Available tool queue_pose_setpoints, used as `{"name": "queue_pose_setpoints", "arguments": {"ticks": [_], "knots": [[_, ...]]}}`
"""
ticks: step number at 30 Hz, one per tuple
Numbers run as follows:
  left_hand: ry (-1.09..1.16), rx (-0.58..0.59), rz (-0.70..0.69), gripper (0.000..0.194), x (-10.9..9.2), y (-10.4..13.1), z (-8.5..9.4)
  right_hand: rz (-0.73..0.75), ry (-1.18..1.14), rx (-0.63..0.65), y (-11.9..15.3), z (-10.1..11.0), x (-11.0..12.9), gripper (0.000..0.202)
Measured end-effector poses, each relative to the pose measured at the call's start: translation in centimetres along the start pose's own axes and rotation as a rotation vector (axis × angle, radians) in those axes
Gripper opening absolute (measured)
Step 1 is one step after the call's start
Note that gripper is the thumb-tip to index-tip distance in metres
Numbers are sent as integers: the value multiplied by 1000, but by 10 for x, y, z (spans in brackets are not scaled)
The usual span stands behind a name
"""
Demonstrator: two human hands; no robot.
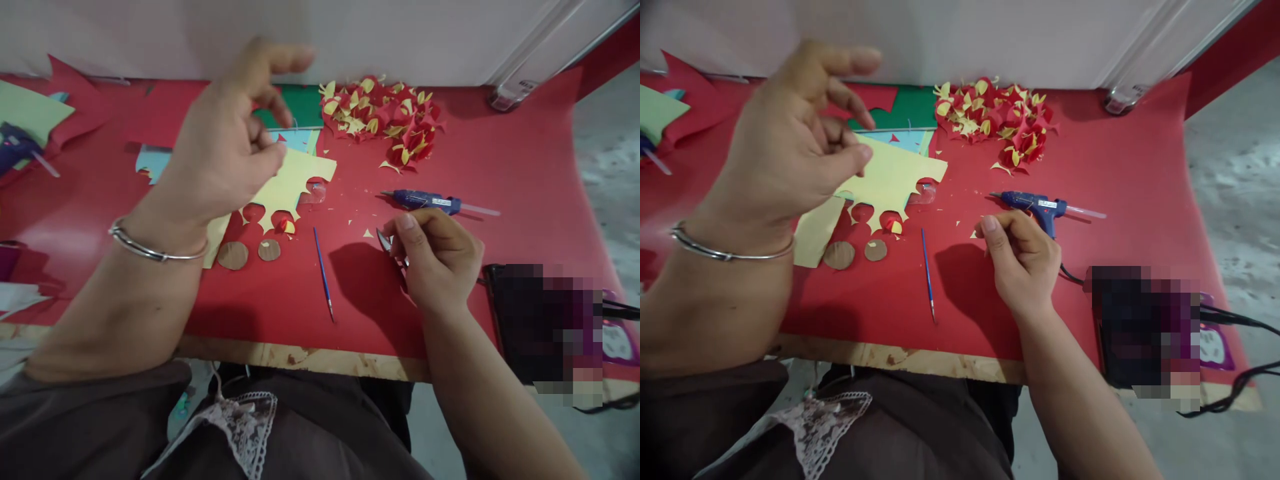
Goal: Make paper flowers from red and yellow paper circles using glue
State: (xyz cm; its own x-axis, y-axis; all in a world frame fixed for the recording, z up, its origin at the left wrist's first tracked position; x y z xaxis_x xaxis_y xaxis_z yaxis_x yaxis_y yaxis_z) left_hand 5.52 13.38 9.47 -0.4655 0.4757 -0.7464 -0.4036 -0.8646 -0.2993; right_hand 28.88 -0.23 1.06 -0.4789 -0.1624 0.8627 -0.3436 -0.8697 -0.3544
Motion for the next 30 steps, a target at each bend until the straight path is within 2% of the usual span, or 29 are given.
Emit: {"name": "queue_pose_setpoints", "arguments": {"ticks": [2, 4, 6, 7, 9, 12, 14, 16, 19, 21, 23, 24, 25, 26, 27, 30], "knots": [[-229, 68, 104, 73, 38, 3, 16, 25, 87, 35, -2, -1, 0, 39], [-409, 85, 160, 60, 76, 10, 35, 74, 185, 77, -4, -4, 0, 37], [-493, 37, 251, 46, 118, 21, 57, 134, 259, 119, -5, -8, 1, 28], [-526, 62, 298, 46, 139, 29, 62, 160, 282, 139, -6, -10, 0, 23], [-600, 8, 395, 51, 176, 46, 79, 197, 313, 183, -6, -14, -1, 18], [-538, -40, 318, 56, 210, 62, 91, 228, 340, 246, -4, -17, -3, 19], [-475, 9, 247, 53, 221, 67, 90, 241, 359, 263, -3, -17, -4, 19], [-454, 35, 267, 49, 226, 69, 90, 246, 379, 258, -3, -14, -5, 19], [-479, 56, 494, 46, 223, 72, 89, 236, 404, 221, -5, -7, -7, 22], [-487, 93, 620, 41, 208, 74, 83, 215, 418, 187, -7, -1, -9, 20], [-538, 66, 775, 37, 190, 79, 82, 178, 444, 176, -8, 4, -13, 16], [-541, 103, 794, 32, 179, 79, 77, 157, 461, 179, -8, 6, -15, 15], [-524, 219, 761, 25, 168, 78, 65, 133, 481, 184, -7, 8, -18, 15], [-549, 277, 752, 22, 159, 78, 59, 109, 500, 189, -5, 11, -20, 15], [-551, 290, 756, 19, 151, 79, 57, 89, 515, 187, -2, 14, -21, 17], [-517, 213, 745, 17, 132, 80, 62, 40, 566, 184, 10, 23, -26, 21]]}}
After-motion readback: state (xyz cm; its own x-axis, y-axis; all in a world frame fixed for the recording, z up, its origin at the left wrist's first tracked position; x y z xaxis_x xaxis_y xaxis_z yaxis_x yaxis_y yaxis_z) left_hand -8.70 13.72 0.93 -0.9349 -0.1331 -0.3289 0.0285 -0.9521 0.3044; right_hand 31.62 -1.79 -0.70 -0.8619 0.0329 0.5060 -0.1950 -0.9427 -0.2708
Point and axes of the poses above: each hand's wrist, its own y-axis away from the middle knuckle, its own z-axis out of the back of the hand, x = y × z, the point moved 8 cm from there along -y, towards the middle knuckle
